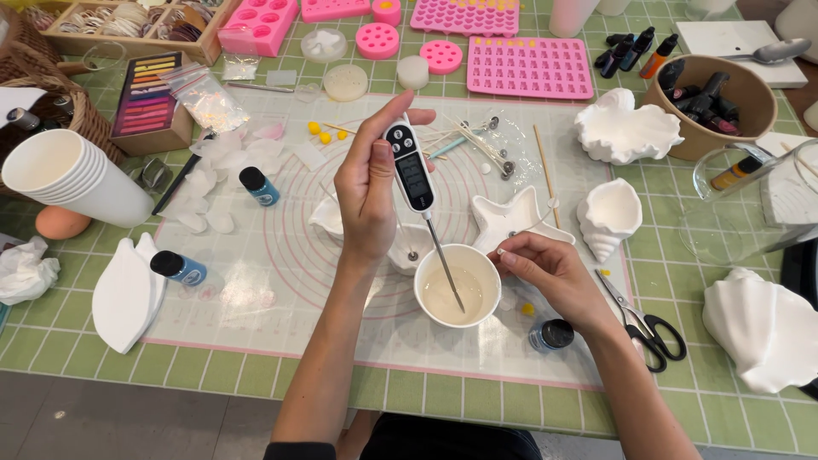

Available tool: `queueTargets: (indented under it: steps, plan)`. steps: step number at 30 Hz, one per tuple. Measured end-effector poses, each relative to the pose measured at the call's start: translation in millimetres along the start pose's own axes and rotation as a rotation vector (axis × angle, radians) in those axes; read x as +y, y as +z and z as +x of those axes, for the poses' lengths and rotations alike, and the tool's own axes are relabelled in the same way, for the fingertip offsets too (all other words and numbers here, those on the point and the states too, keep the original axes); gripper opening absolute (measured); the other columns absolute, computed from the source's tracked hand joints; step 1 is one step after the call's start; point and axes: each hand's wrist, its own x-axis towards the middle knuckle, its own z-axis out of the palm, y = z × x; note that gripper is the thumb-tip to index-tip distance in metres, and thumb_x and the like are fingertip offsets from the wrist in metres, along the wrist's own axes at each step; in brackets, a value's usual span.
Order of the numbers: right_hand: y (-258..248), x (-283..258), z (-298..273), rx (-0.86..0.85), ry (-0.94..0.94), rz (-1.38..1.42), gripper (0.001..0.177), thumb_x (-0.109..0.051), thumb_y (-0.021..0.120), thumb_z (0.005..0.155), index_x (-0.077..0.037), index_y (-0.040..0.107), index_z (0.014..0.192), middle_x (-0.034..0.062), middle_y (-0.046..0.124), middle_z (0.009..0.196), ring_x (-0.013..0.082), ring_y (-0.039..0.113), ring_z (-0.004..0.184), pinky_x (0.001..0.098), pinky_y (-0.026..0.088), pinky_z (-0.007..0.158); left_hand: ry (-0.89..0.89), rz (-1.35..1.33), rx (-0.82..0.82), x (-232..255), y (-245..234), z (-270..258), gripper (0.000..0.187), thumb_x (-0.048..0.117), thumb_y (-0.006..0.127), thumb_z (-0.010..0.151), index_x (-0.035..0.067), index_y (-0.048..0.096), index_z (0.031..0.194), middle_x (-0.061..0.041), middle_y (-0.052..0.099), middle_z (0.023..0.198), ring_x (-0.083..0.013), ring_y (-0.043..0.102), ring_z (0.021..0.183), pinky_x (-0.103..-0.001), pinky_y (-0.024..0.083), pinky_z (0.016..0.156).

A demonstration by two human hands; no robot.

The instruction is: The recorder measures the temperature of melted wax, cleans a digital thermometer, and adds blue dye to a cup of wax.

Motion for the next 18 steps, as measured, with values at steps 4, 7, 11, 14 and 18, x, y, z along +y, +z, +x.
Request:
queueTargets:
  steps: [4, 7, 11, 14, 18]
  plan:
    - [-0.5, 2.3, 0.9, 0.005, 0.011, 0.004, 0.024, -0.018, 0.064, 0.098, 0.001, 0.071, 0.111, 0.0087, 0.077, 0.105, 0.0146, 0.072, 0.099, 0.0320, 0.057, 0.090, -0.004, 0.015, 0.010, 0.9, 0.3, 1.1, 0.044, 0.032, 0.040, 0.120, 0.006, 0.052, 0.153, -0.012, 0.070, 0.132, -0.0089, 0.068, 0.087, -0.026, 0.059, 0.086]
    - [-2.0, 5.6, 1.3, 0.013, 0.020, 0.001, 0.024, -0.018, 0.065, 0.098, 0.001, 0.071, 0.111, 0.0087, 0.077, 0.105, 0.0147, 0.071, 0.098, 0.0318, 0.057, 0.090, -0.011, 0.013, 0.009, 0.8, 0.2, 0.4, 0.044, 0.032, 0.039, 0.119, 0.006, 0.052, 0.153, -0.011, 0.070, 0.131, -0.0099, 0.067, 0.091, -0.025, 0.059, 0.085]
    - [-3.3, 6.1, 1.6, 0.014, 0.023, 0.007, 0.023, -0.017, 0.065, 0.097, 0.000, 0.071, 0.111, 0.0077, 0.077, 0.104, 0.0142, 0.072, 0.098, 0.0312, 0.056, 0.090, -0.008, 0.009, 0.005, -1.3, 0.5, 0.6, 0.044, 0.032, 0.039, 0.120, 0.006, 0.052, 0.152, -0.011, 0.071, 0.131, -0.0093, 0.067, 0.089, -0.025, 0.058, 0.085]
    - [-4.8, 5.9, 1.6, 0.018, 0.010, 0.001, 0.022, -0.016, 0.065, 0.097, 0.000, 0.071, 0.110, 0.0077, 0.077, 0.103, 0.0146, 0.072, 0.097, 0.0315, 0.057, 0.089, -0.009, 0.012, 0.006, -2.6, 0.5, 0.5, 0.043, 0.032, 0.039, 0.120, 0.006, 0.053, 0.152, -0.010, 0.071, 0.131, -0.0089, 0.067, 0.089, -0.025, 0.058, 0.085]
    - [-4.2, 4.8, 1.7, 0.036, -0.010, 0.006, 0.020, -0.015, 0.065, 0.098, 0.001, 0.070, 0.109, 0.0078, 0.076, 0.103, 0.0155, 0.072, 0.097, 0.0318, 0.056, 0.088, -0.032, -0.008, 0.007, -3.8, 0.7, 0.3, 0.044, 0.030, 0.040, 0.120, 0.005, 0.053, 0.152, -0.010, 0.071, 0.131, -0.0077, 0.066, 0.086, -0.025, 0.057, 0.086]
